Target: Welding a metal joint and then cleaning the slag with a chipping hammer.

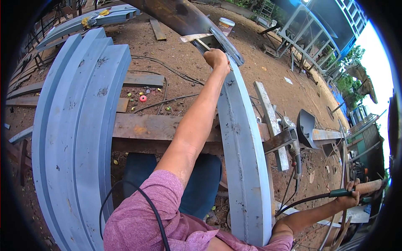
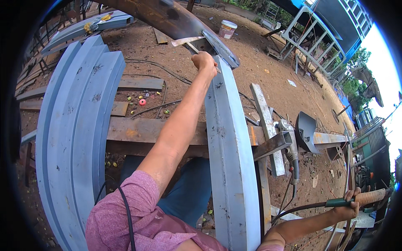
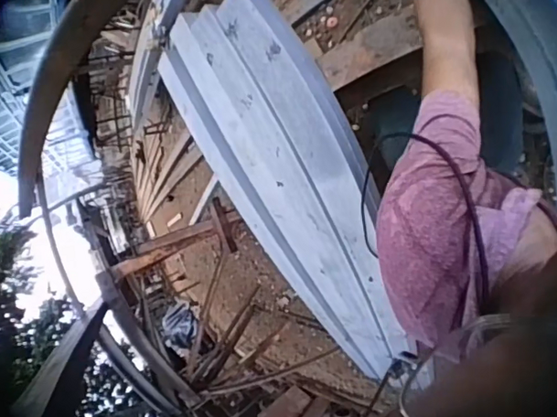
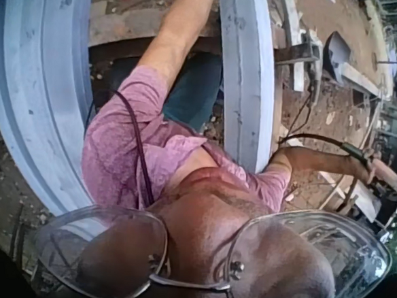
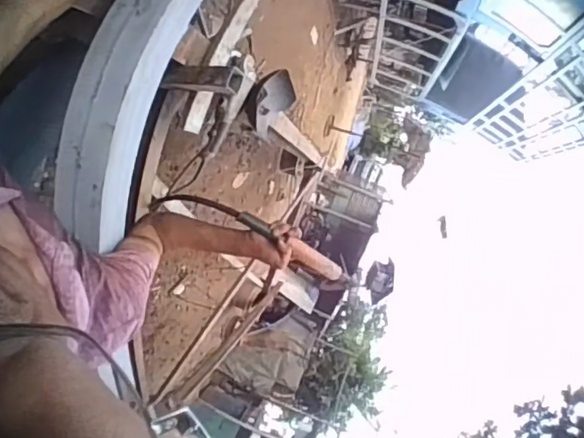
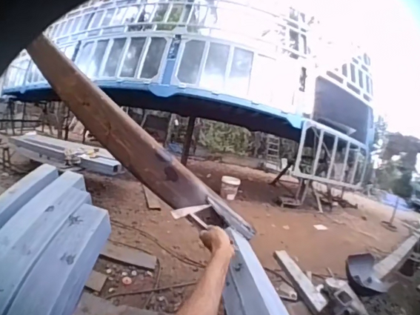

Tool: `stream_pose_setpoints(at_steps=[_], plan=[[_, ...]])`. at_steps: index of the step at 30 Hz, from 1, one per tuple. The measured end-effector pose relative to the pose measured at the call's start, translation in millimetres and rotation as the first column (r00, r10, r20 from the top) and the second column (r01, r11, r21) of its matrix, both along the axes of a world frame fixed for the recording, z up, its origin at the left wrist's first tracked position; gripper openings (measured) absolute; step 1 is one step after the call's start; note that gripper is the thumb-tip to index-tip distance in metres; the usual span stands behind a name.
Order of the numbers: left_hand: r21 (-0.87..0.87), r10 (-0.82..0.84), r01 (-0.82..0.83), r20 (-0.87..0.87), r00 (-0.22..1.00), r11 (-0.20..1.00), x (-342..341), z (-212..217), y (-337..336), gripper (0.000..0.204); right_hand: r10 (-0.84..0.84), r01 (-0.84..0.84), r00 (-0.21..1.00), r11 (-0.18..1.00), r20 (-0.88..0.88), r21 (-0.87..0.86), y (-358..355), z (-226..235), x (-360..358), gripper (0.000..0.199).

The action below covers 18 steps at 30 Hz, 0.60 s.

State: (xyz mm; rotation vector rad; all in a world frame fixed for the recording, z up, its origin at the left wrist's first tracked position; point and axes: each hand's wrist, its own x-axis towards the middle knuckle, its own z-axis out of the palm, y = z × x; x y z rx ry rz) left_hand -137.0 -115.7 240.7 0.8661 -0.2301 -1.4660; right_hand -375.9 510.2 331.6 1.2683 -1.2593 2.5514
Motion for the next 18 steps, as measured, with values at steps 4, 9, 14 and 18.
stream_pose_setpoints(at_steps=[4,9,14,18], plan=[[-0.181,-0.310,0.359,0.252,0.917,0.916,-6,-14,-30,0.026,0.013,-0.012,1.000,0.998,0.010,-0.060,-2,-7,-16,0.092],[-0.128,0.014,0.003,0.133,0.991,0.992,-6,0,20,0.026,0.007,-0.010,0.998,0.999,-0.064,-0.044,-4,-8,-2,0.090],[0.090,-0.019,0.017,0.022,1.000,0.996,-2,-10,-14,0.025,0.050,-0.047,0.998,0.994,0.029,-0.096,-6,-11,-15,0.090],[-0.071,-0.173,0.182,0.112,0.979,0.981,-7,-30,-24,0.016,0.021,-0.019,0.998,0.999,0.061,-0.045,-16,-9,-11,0.077]])
